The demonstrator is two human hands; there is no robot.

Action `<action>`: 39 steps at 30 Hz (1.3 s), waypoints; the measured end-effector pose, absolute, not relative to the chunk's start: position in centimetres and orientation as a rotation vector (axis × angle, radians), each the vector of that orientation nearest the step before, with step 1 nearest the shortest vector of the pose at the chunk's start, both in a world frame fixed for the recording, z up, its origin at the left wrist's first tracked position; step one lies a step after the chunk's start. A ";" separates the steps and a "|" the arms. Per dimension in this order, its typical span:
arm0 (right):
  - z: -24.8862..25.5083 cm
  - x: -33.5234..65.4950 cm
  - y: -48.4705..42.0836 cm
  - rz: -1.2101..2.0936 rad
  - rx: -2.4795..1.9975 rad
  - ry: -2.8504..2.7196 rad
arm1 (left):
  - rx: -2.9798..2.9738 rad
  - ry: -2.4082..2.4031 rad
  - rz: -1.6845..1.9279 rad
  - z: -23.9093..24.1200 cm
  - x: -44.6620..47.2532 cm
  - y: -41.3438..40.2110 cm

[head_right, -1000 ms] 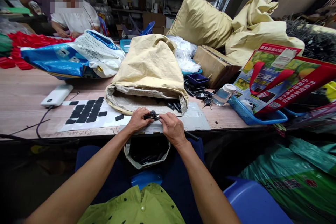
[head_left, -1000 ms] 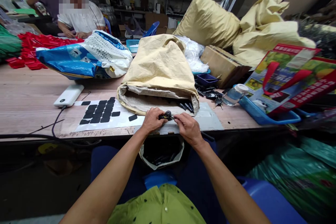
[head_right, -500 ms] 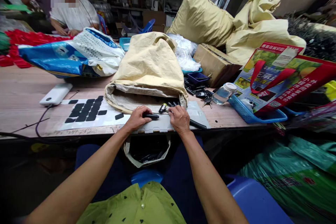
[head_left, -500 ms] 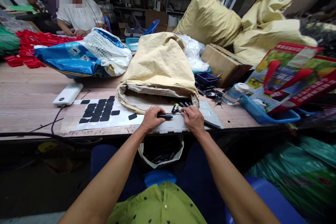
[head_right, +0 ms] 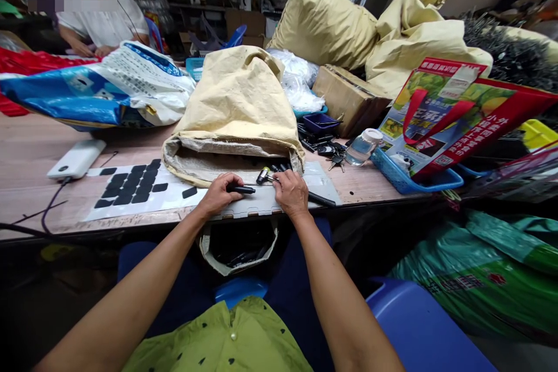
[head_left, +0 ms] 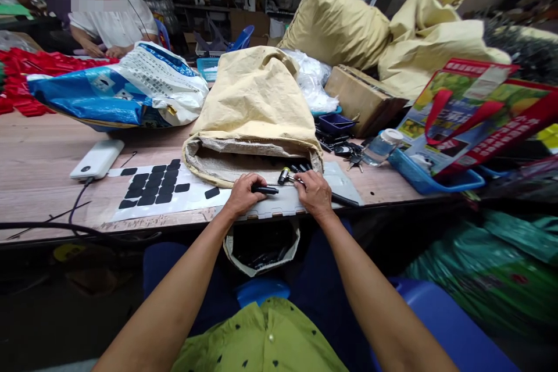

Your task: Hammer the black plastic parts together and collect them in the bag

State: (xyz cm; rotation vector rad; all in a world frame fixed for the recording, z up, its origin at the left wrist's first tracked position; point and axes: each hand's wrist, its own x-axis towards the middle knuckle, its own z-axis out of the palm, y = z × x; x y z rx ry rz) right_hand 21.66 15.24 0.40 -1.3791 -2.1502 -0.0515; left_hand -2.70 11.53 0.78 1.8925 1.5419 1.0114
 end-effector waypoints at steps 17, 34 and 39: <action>0.1 21.8 15.3 -0.033 -1.377 -2.123 | 2.115 1.193 0.793 1.9 0.6 3.4; 0.1 21.8 15.2 -0.061 -1.379 -2.130 | 1.808 1.631 0.641 4.2 1.5 5.8; 0.2 21.9 15.2 -0.054 -1.381 -2.135 | 1.822 2.019 0.866 4.8 1.8 15.8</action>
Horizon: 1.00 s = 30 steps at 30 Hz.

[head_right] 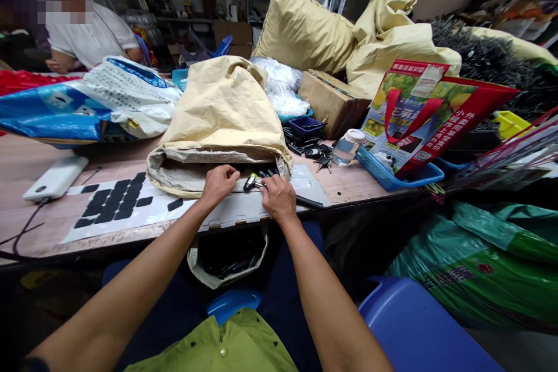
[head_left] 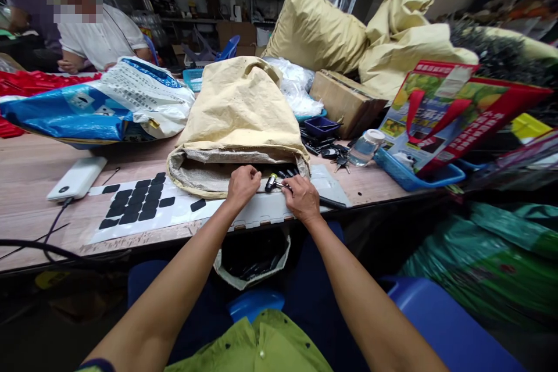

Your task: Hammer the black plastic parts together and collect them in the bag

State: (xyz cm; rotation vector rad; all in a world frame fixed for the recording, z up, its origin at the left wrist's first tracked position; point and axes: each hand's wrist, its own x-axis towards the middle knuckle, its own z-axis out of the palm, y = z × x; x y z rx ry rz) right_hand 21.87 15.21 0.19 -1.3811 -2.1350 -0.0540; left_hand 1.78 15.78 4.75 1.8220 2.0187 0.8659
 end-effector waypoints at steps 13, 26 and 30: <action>0.2 21.9 15.2 -0.031 -1.396 -2.121 | 1.762 2.203 0.733 4.6 -0.4 16.6; 0.2 21.8 15.3 -0.040 -1.403 -2.110 | 2.060 1.676 0.813 1.2 -2.8 10.3; 0.2 21.9 15.2 -0.056 -1.392 -2.133 | 2.056 1.727 0.834 1.0 -2.1 10.8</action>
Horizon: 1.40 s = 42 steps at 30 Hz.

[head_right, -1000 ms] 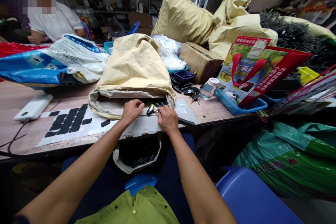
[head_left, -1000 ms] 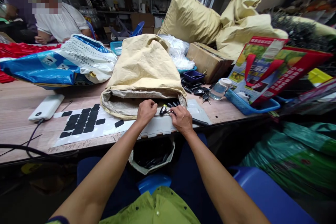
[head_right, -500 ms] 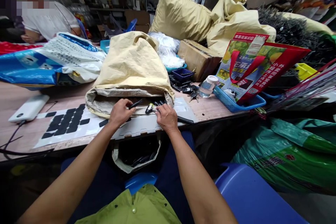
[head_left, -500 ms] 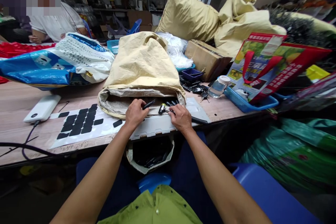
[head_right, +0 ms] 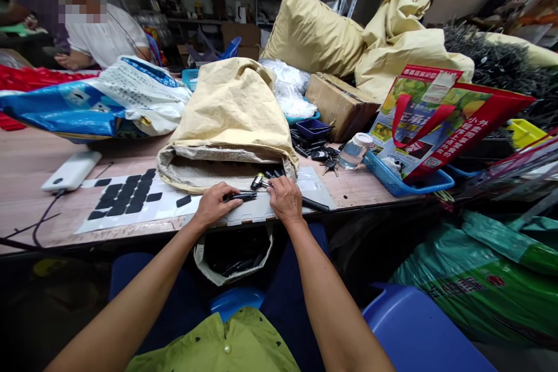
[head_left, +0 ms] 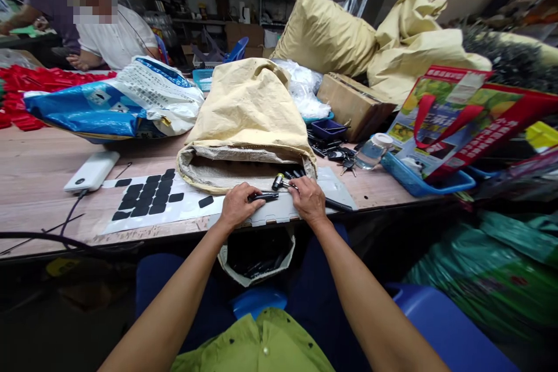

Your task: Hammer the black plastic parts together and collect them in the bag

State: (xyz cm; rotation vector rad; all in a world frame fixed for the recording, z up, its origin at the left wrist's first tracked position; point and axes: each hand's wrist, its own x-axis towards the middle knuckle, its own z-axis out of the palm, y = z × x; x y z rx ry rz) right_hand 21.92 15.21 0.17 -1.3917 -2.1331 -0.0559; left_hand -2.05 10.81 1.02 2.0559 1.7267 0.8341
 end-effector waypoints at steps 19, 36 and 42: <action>4.5 20.2 10.9 0.130 -1.187 -2.114 | 1.953 1.717 0.886 1.3 -2.0 11.1; 4.7 18.2 11.0 0.053 -1.230 -2.241 | 1.949 1.748 0.837 1.5 -1.9 11.0; 3.2 20.2 14.1 -0.058 -1.314 -2.180 | 1.942 1.736 0.872 1.6 -1.9 10.9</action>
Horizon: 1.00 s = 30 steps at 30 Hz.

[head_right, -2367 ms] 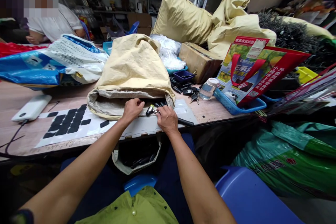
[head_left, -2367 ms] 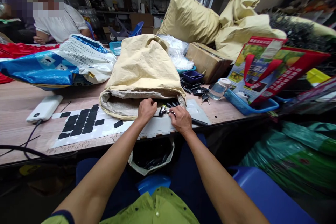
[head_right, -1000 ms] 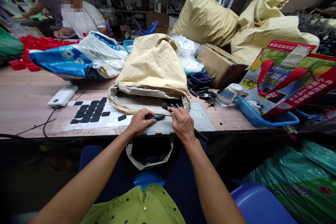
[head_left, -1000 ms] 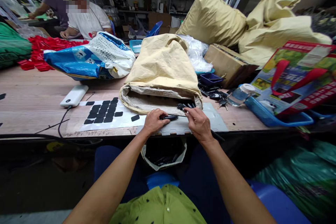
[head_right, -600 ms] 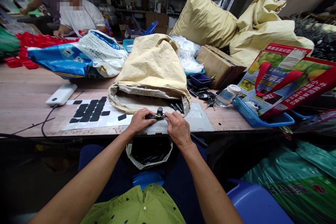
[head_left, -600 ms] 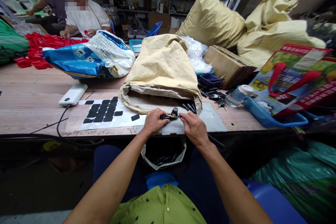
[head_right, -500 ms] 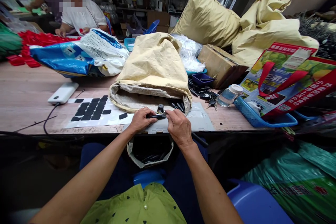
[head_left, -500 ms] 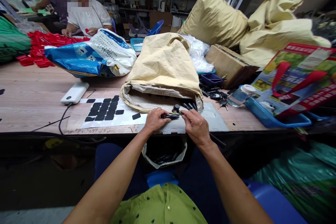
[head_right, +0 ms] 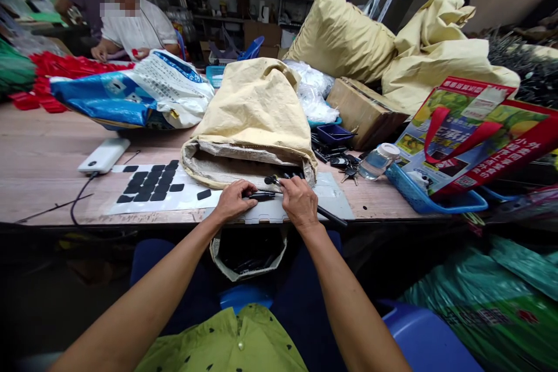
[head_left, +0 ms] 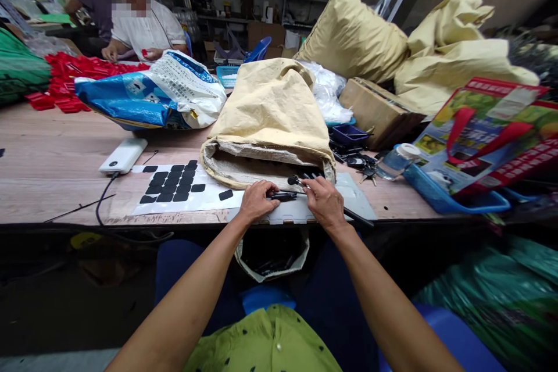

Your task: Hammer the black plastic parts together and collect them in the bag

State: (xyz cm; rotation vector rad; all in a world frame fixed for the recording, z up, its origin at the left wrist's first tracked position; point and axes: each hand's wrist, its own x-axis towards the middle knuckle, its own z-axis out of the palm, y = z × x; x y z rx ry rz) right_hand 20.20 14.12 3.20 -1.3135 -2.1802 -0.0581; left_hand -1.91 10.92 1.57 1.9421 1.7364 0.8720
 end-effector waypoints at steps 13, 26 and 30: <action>-0.2 20.7 15.1 -0.100 -1.387 -2.112 | 1.938 1.703 0.848 1.5 -2.3 10.9; -0.1 20.7 14.9 -0.108 -1.438 -2.118 | 1.963 1.679 0.865 1.1 -2.4 11.0; -0.2 20.7 14.9 -0.104 -1.435 -2.107 | 1.987 1.675 0.860 0.9 -2.5 11.0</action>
